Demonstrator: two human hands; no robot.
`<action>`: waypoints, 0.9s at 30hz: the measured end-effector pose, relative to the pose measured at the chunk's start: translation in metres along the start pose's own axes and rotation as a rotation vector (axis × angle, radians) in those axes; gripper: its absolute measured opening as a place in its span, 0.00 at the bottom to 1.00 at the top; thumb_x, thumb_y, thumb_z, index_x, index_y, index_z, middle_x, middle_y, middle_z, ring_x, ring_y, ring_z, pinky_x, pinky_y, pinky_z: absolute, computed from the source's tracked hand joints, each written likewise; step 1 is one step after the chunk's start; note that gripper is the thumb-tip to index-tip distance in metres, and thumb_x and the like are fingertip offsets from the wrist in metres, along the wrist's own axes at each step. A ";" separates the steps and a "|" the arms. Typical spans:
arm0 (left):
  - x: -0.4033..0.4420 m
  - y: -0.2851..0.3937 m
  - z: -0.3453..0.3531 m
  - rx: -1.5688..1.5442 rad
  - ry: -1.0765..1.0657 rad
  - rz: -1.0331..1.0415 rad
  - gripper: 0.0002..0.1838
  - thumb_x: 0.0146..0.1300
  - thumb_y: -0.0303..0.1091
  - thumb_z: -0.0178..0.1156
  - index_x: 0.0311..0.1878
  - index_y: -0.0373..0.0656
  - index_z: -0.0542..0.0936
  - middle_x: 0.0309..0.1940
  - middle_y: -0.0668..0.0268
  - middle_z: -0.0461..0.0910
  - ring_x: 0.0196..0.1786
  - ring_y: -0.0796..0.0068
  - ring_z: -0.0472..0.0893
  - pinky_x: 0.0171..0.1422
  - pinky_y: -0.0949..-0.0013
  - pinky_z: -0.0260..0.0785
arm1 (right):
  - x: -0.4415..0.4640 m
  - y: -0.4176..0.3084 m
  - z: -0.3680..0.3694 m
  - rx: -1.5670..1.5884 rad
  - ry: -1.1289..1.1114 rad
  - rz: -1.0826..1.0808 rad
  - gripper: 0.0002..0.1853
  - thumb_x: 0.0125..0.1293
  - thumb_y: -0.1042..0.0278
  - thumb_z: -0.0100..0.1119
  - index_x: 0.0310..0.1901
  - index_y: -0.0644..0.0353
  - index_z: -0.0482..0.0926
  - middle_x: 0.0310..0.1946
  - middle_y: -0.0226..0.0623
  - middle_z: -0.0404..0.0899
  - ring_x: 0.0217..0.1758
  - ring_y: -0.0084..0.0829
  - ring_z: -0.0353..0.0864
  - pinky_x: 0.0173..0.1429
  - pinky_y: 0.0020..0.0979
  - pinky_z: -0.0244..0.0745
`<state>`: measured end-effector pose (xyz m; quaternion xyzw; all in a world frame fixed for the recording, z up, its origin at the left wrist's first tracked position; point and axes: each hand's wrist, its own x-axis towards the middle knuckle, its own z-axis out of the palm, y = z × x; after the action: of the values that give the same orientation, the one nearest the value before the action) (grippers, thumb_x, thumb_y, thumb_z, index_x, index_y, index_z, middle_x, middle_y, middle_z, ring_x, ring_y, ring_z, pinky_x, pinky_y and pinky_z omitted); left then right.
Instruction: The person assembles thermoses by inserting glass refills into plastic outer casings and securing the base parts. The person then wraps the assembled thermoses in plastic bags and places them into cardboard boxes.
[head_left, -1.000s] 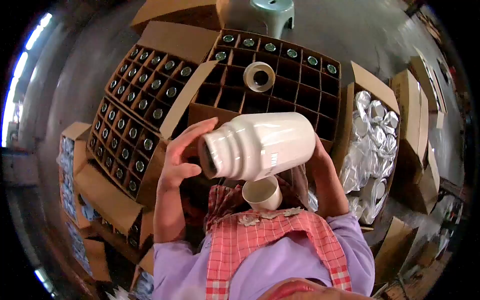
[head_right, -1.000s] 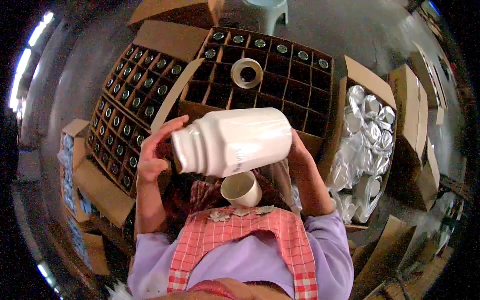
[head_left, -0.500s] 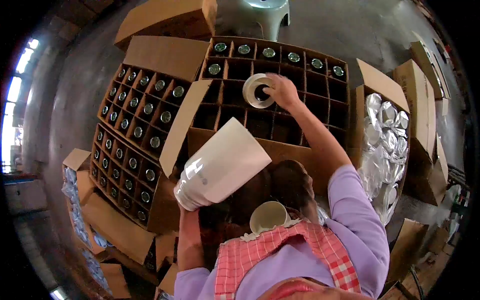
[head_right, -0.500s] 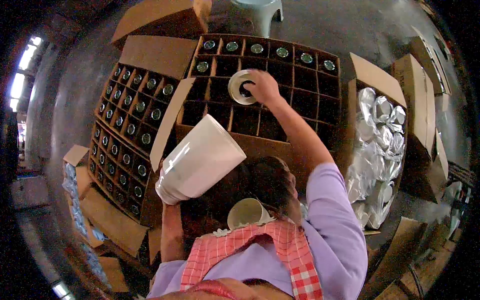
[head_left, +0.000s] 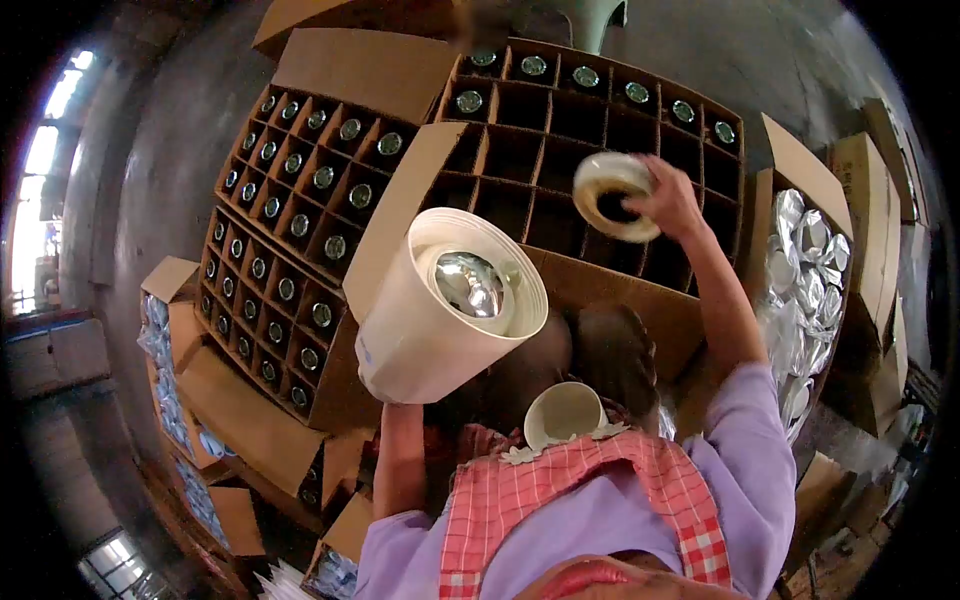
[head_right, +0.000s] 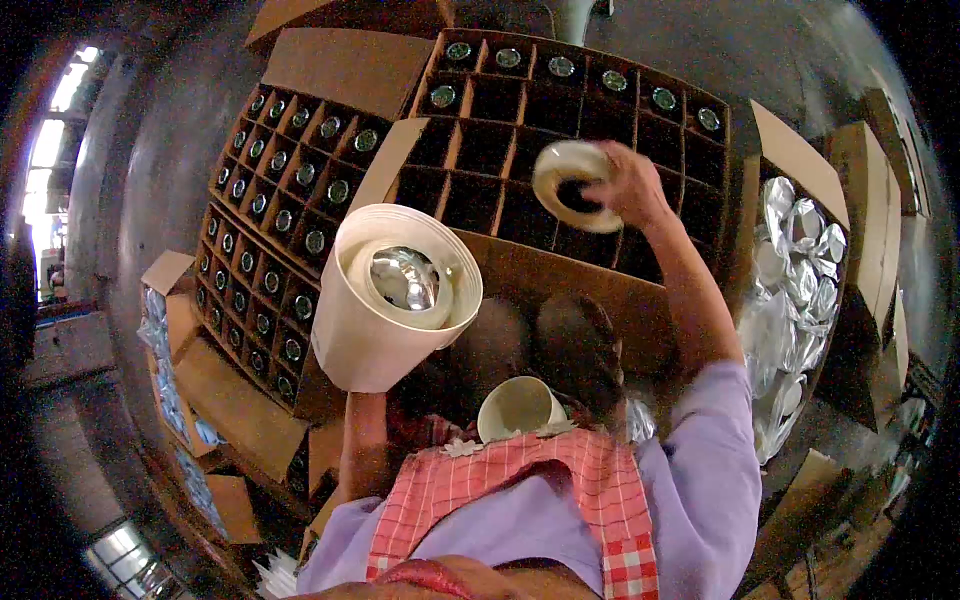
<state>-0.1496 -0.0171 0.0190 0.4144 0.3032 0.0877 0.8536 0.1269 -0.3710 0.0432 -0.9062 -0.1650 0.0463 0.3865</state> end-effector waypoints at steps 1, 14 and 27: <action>-0.001 -0.001 0.001 -0.002 -0.009 0.002 0.23 0.59 0.48 0.54 0.49 0.38 0.74 0.44 0.61 0.78 0.45 0.66 0.78 0.52 0.65 0.71 | -0.028 -0.003 -0.010 -0.069 -0.063 0.123 0.27 0.39 0.64 0.72 0.42 0.60 0.72 0.30 0.42 0.79 0.32 0.38 0.79 0.40 0.35 0.74; -0.047 0.008 0.014 0.036 -0.129 0.042 0.23 0.58 0.45 0.55 0.50 0.38 0.74 0.45 0.60 0.78 0.45 0.66 0.78 0.51 0.65 0.71 | -0.210 -0.045 -0.014 0.351 -0.027 0.084 0.29 0.49 0.64 0.64 0.53 0.65 0.71 0.47 0.43 0.74 0.50 0.39 0.74 0.56 0.34 0.67; -0.077 0.008 0.047 0.065 -0.273 0.040 0.23 0.57 0.43 0.57 0.51 0.37 0.73 0.46 0.60 0.78 0.45 0.66 0.79 0.50 0.65 0.72 | -0.167 -0.158 -0.048 0.531 0.254 -0.646 0.32 0.41 0.48 0.65 0.48 0.59 0.81 0.31 0.41 0.73 0.33 0.32 0.73 0.37 0.29 0.68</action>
<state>-0.1830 -0.0733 0.0817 0.4560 0.1787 0.0377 0.8711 -0.0618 -0.3576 0.1828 -0.6758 -0.3735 -0.1481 0.6179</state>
